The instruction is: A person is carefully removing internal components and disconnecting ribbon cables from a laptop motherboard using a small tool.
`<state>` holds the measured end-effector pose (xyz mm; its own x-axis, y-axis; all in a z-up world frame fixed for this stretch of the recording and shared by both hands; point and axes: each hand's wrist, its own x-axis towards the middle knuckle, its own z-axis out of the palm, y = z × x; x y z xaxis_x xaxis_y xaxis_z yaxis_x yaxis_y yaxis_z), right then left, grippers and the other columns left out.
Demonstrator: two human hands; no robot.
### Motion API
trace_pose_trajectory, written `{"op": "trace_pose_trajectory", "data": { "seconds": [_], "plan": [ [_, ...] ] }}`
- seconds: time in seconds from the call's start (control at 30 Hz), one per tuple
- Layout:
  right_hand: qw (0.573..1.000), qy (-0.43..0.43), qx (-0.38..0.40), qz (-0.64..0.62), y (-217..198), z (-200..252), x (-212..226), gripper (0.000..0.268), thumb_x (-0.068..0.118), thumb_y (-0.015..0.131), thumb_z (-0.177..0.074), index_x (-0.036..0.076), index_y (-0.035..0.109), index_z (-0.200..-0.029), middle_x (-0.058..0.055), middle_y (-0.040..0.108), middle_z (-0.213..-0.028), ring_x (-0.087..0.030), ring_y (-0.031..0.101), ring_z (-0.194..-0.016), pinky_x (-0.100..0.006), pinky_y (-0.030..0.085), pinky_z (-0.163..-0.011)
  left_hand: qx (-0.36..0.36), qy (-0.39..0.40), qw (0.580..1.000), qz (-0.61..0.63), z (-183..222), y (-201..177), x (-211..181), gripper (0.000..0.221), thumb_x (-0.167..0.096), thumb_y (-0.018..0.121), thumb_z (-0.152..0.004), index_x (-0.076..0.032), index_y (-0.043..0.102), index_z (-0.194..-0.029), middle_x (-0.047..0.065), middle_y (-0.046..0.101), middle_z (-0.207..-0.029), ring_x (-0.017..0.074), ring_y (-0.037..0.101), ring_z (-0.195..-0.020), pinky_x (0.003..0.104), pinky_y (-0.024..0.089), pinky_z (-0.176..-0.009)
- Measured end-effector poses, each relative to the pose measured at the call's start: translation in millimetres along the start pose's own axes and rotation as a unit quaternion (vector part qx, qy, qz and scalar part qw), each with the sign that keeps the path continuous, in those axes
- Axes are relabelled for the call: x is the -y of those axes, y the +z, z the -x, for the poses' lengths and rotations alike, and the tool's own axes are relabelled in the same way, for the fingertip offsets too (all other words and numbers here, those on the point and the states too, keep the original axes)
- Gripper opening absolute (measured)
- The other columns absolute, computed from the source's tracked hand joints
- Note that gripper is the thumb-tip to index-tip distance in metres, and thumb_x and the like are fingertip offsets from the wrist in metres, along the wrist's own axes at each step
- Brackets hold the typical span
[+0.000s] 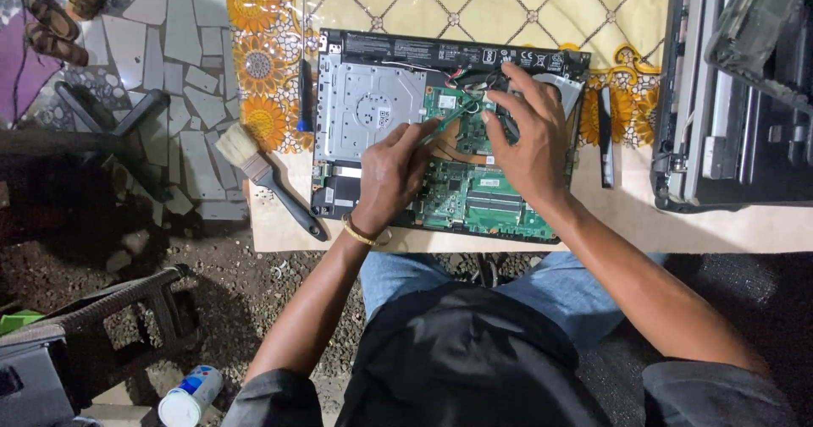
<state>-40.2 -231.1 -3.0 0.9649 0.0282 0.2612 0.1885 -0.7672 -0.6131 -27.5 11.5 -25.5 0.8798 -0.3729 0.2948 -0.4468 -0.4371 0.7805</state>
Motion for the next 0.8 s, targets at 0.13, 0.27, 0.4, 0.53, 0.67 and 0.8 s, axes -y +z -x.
{"op": "trace_pose_trajectory", "data": {
  "seconds": [0.13,0.27,0.4,0.53,0.67,0.8],
  "plan": [
    [1.000,0.003,-0.004,-0.004,-3,-4,4,0.014,0.005,0.074,-0.110,0.000,0.081,-0.122,-0.021,0.062,-0.155,-0.042,0.066,-0.135,-0.062,0.051,-0.110,-0.003,-0.004,1.000,0.002,-5,-4,-11,0.021,-0.008,0.068,-0.108,-0.011,0.075,-0.128,0.010,0.069,-0.077,0.0229,0.065,-0.054,0.035,0.053,-0.050],
    [0.999,0.011,-0.015,-0.029,-3,-4,-4,0.014,0.008,0.080,-0.108,0.002,0.080,-0.121,-0.017,0.065,-0.151,-0.041,0.070,-0.131,-0.060,0.057,-0.104,-0.018,0.003,1.000,-0.014,-6,-3,-21,0.020,-0.007,0.066,-0.109,-0.009,0.075,-0.128,0.011,0.069,-0.077,0.0254,0.066,-0.053,0.037,0.054,-0.049],
    [1.000,0.001,0.000,-0.007,-4,-7,-15,0.015,0.010,0.083,-0.104,0.003,0.080,-0.116,-0.017,0.065,-0.149,-0.041,0.071,-0.131,-0.057,0.059,-0.103,-0.013,0.006,0.998,-0.061,7,13,0,0.026,-0.019,0.070,-0.107,-0.019,0.074,-0.134,0.009,0.068,-0.080,0.0362,0.071,-0.061,0.048,0.057,-0.052],
    [1.000,0.006,0.001,-0.009,-7,-12,-12,0.014,0.010,0.085,-0.103,0.002,0.080,-0.113,-0.017,0.065,-0.148,-0.042,0.072,-0.129,-0.057,0.061,-0.101,-0.019,0.000,0.998,-0.060,10,21,3,0.025,-0.022,0.069,-0.108,-0.021,0.075,-0.133,0.006,0.070,-0.081,0.0324,0.073,-0.063,0.046,0.060,-0.054],
    [1.000,-0.004,-0.018,-0.015,-3,-11,-10,0.010,0.005,0.082,-0.105,-0.002,0.078,-0.111,-0.023,0.063,-0.151,-0.047,0.071,-0.129,-0.059,0.062,-0.101,-0.017,-0.010,0.999,-0.033,4,14,-3,0.025,-0.019,0.068,-0.109,-0.019,0.076,-0.132,0.008,0.071,-0.082,0.0338,0.073,-0.064,0.046,0.061,-0.056],
    [1.000,0.000,-0.025,-0.019,-1,-10,-4,0.008,0.007,0.077,-0.108,0.000,0.075,-0.111,-0.024,0.062,-0.152,-0.045,0.069,-0.132,-0.058,0.060,-0.104,-0.033,-0.017,0.999,-0.007,-2,12,-11,0.025,-0.022,0.066,-0.108,-0.017,0.078,-0.130,0.011,0.072,-0.080,0.0366,0.072,-0.063,0.047,0.059,-0.057]
  ]
}}
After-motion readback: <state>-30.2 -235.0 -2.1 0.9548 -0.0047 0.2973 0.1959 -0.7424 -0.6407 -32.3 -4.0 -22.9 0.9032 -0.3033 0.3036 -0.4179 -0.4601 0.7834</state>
